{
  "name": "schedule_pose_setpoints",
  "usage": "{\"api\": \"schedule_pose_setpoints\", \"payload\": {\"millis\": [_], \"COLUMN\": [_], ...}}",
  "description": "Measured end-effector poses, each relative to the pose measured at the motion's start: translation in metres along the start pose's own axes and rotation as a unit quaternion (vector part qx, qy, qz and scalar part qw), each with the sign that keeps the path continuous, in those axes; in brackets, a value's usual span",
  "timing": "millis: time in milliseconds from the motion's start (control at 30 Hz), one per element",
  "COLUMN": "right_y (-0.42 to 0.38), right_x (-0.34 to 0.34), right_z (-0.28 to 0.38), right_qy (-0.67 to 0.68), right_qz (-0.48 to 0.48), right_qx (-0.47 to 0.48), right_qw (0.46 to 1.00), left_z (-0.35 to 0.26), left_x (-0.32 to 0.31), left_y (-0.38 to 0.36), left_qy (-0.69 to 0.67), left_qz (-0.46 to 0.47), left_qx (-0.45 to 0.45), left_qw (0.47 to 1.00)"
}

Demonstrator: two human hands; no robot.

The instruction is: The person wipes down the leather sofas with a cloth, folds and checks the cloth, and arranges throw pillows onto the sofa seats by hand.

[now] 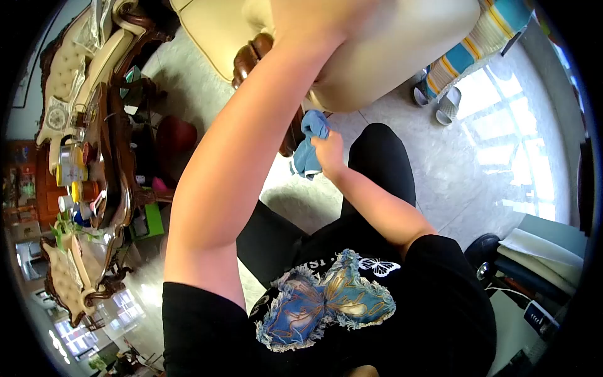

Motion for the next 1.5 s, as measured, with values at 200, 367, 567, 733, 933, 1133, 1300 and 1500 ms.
{"api": "schedule_pose_setpoints", "payload": {"millis": [200,367,567,733,933,1133,1300,1500], "right_y": [-0.005,-0.039,-0.075,-0.062,-0.098,-0.051,-0.063,-0.075], "right_x": [0.003,-0.015,-0.023,0.012,0.039,0.011,0.003,0.071], "right_z": [0.088,0.079,-0.005,-0.071,0.099,0.092,0.004,-0.017], "right_qy": [-0.104,-0.299,-0.504,-0.225,-0.244,-0.422,-0.331,0.26], "right_qz": [-0.067,-0.003,0.242,0.251,0.071,0.0,0.246,0.168], "right_qx": [0.164,0.322,0.222,0.034,0.331,0.511,0.283,-0.318], "right_qw": [0.979,0.898,0.799,0.941,0.909,0.749,0.866,0.896], "left_z": [0.002,0.001,0.0,0.0,-0.003,0.003,0.003,-0.001], "left_x": [-0.001,0.001,-0.003,0.001,0.004,-0.009,-0.011,-0.007], "left_y": [0.001,0.001,0.001,0.001,0.003,0.002,0.002,0.003], "left_qy": [-0.016,-0.016,-0.01,-0.004,0.013,0.055,0.037,0.01], "left_qz": [-0.015,-0.012,-0.021,-0.014,0.0,0.053,0.017,0.036], "left_qx": [-0.01,-0.017,-0.029,-0.032,-0.032,0.004,-0.034,-0.014], "left_qw": [1.0,1.0,0.999,0.999,0.999,0.997,0.999,0.999]}}
Point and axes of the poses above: each hand's wrist, its own y-axis towards the middle knuckle, its own x-axis out of the back of the hand, z = x × y, the point moved 2 cm from there along y, towards the middle knuckle, and after that the axes turned 1 degree about -x, right-handed, at the moved point
